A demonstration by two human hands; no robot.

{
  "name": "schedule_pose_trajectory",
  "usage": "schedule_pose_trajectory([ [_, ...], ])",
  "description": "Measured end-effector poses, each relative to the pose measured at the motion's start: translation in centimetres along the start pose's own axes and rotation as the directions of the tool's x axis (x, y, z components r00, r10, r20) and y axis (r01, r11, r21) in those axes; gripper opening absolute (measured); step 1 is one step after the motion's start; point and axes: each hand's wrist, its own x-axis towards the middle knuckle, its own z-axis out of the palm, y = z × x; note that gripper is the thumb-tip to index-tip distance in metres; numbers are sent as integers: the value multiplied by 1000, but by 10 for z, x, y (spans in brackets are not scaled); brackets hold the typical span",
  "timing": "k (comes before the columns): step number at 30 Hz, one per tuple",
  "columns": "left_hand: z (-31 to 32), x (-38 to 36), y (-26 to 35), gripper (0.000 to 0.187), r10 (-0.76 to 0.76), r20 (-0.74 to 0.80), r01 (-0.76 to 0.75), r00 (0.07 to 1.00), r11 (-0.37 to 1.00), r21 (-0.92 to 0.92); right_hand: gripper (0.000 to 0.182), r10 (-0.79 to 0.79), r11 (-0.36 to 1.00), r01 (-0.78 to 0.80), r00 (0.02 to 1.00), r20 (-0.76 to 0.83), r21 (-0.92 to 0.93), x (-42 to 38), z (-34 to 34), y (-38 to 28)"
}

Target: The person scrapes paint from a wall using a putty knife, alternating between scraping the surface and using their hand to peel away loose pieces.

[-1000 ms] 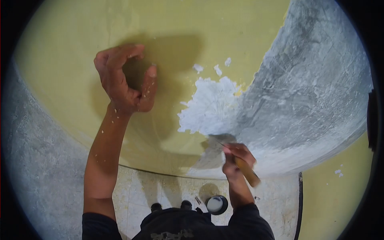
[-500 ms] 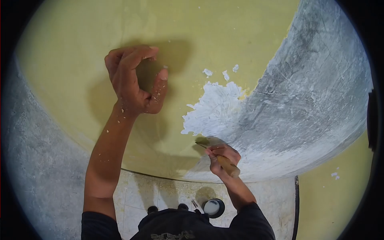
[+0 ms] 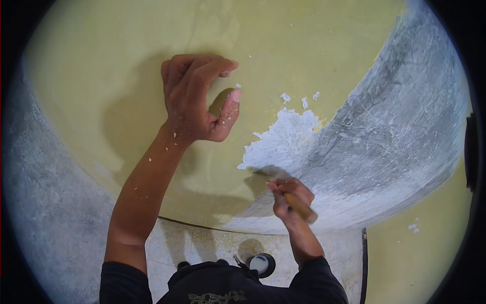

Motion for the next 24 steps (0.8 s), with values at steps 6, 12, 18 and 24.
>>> schedule_pose_trajectory([
  [6,-2,2,1,41,5,6,-5,1000,1000,-6,20,83,996,-80,994,-65,42,-11,12,4],
  [12,-6,4,5,39,-30,54,31,998,999,-10,15,152,986,-131,964,-220,106,-8,23,0],
  [18,-12,-1,9,37,-54,75,56,996,998,-29,17,115,993,-115,992,-47,0,-20,29,-1],
  [24,-34,-58,36,39,-93,324,140,942,982,-125,20,242,970,-237,958,-154,51,-35,44,-27],
])
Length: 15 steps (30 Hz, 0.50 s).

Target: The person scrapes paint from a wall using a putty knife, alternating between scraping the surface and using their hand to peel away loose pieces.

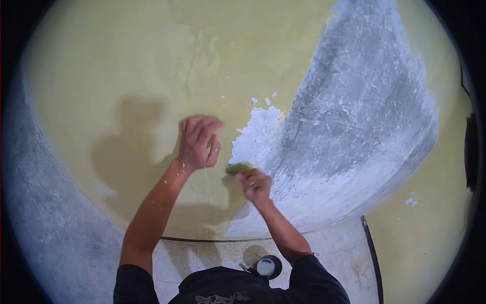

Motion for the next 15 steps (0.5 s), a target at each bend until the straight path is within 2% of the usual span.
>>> schedule_pose_trajectory([
  [1,2,-14,8,43,5,52,-8,999,999,50,20,28,989,1,980,196,-145,-13,1,-2],
  [2,5,-31,16,48,12,97,-23,995,994,109,18,114,992,-109,991,70,-71,-36,0,1],
  [3,13,-54,37,58,-62,315,-14,947,972,234,17,216,976,-215,975,-53,25,-66,2,-2],
  [4,22,-63,48,64,-121,478,30,870,981,194,15,332,943,-330,941,-72,43,-89,-3,-4],
  [5,36,-78,55,68,-110,604,-29,789,976,214,15,443,896,-439,892,-87,64,-108,-9,-7],
  [6,55,-104,58,71,-26,662,-92,749,985,144,14,518,855,-515,851,-83,57,-130,-18,-11],
  [8,65,-147,70,74,72,773,-64,630,997,-41,14,646,763,-646,759,-77,38,-170,-37,-26],
  [9,60,-161,78,74,73,777,-65,625,997,-41,13,700,713,-701,710,-77,24,-186,-48,-37],
  [11,46,-184,87,64,287,761,-122,581,956,-268,16,781,624,-778,615,-110,78,-229,-67,-50],
  [12,42,-185,85,64,294,767,-123,570,954,-274,16,797,602,-797,595,-101,55,-246,-78,-59],
  [14,35,-179,78,50,202,603,-160,772,979,-122,17,850,523,-850,515,-110,59,-266,-97,-84],
  [15,36,-170,75,42,38,456,14,889,994,-111,18,884,462,-883,451,-123,86,-277,-103,-93],
])
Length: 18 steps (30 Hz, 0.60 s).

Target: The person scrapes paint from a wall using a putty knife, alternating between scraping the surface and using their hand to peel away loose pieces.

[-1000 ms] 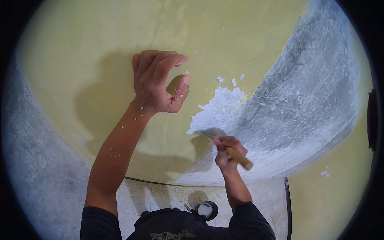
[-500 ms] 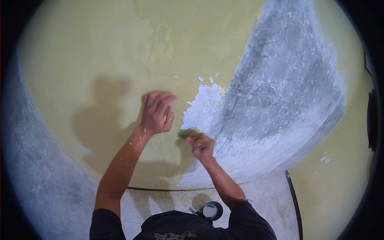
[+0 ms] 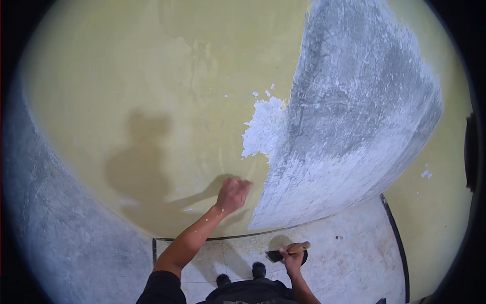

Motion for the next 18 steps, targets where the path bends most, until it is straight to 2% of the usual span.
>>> schedule_pose_trajectory([
  [1,-5,15,-4,33,-162,-186,146,969,984,-99,21,65,998,-64,997,-51,20,-6,-6,18],
  [3,-29,54,-4,29,-207,-291,235,934,970,65,21,103,994,-100,992,-79,36,-20,-7,19],
  [4,-33,67,-8,29,-214,-278,240,936,969,62,22,119,992,-115,988,-95,45,-23,-10,13],
  [6,-37,85,-13,27,-139,-341,227,930,946,231,23,143,989,-140,987,-75,44,-23,-8,-9],
  [8,-35,85,-16,24,-129,-319,211,939,948,239,22,155,975,-145,987,-49,171,-15,-4,-21],
  [9,-35,83,-19,22,-119,-294,192,948,953,233,18,99,983,-102,995,28,151,-7,-8,-14],
  [10,-38,81,-22,22,-118,-279,194,953,946,259,18,107,980,-114,993,54,165,-1,-7,-15],
  [12,-43,81,-25,21,-103,-202,150,974,961,231,17,142,902,-173,984,106,396,19,-9,-22],
  [13,-46,84,-23,21,-110,-193,157,975,955,250,13,146,924,-199,973,179,327,29,-15,-24],
  [16,-50,95,-18,19,-143,-167,184,976,946,269,17,92,916,-192,955,280,352,55,-35,-25],
  [17,-51,98,-16,17,-133,-156,171,979,948,270,18,70,948,-157,952,299,277,62,-45,-27],
  [18,-51,99,-13,15,-128,-143,164,981,949,270,18,72,946,-165,947,313,280,68,-52,-23],
])
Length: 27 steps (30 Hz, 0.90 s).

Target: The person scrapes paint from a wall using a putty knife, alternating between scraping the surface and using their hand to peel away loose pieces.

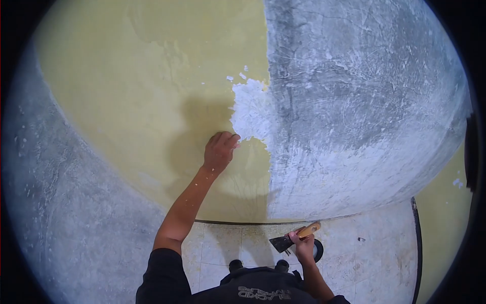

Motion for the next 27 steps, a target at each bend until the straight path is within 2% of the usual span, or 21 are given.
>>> schedule_pose_trajectory([
  [2,1,1,2,14,1,39,-2,999,999,33,18,41,996,-43,999,36,76,9,-20,3],
  [3,0,1,2,14,4,70,-7,998,999,51,18,0,994,-6,999,53,106,13,-28,3],
  [8,-8,-3,10,14,-8,134,-13,991,987,159,18,48,984,-60,996,75,171,34,-62,1],
  [10,-12,-8,14,15,-27,147,-3,989,979,205,20,117,992,-121,989,94,34,42,-73,1],
  [11,-12,-10,15,17,-40,162,8,986,981,193,20,122,991,-126,987,104,32,45,-77,-1],
  [13,-14,-5,21,18,-55,173,22,983,982,186,22,120,981,-88,976,182,-174,56,-81,-10],
  [17,-6,-2,23,22,-71,125,44,990,977,210,25,22,986,11,981,190,-169,68,-72,-26],
  [20,-3,-9,18,23,-47,117,20,992,975,222,26,-59,959,108,980,187,-260,67,-61,-34],
  [22,-2,-12,13,23,-21,104,-3,994,975,223,26,-127,978,156,973,193,-141,67,-50,-33],
  [24,-2,-16,11,16,-22,104,1,994,980,199,26,-123,982,146,977,173,-122,65,-37,-41],
  [26,-1,-21,16,14,-24,43,18,999,991,134,29,-61,940,124,977,203,-316,62,-28,-52],
  [27,-3,-21,17,13,-29,-11,29,1000,996,83,30,-74,941,134,977,198,-310,66,-22,-53],
])
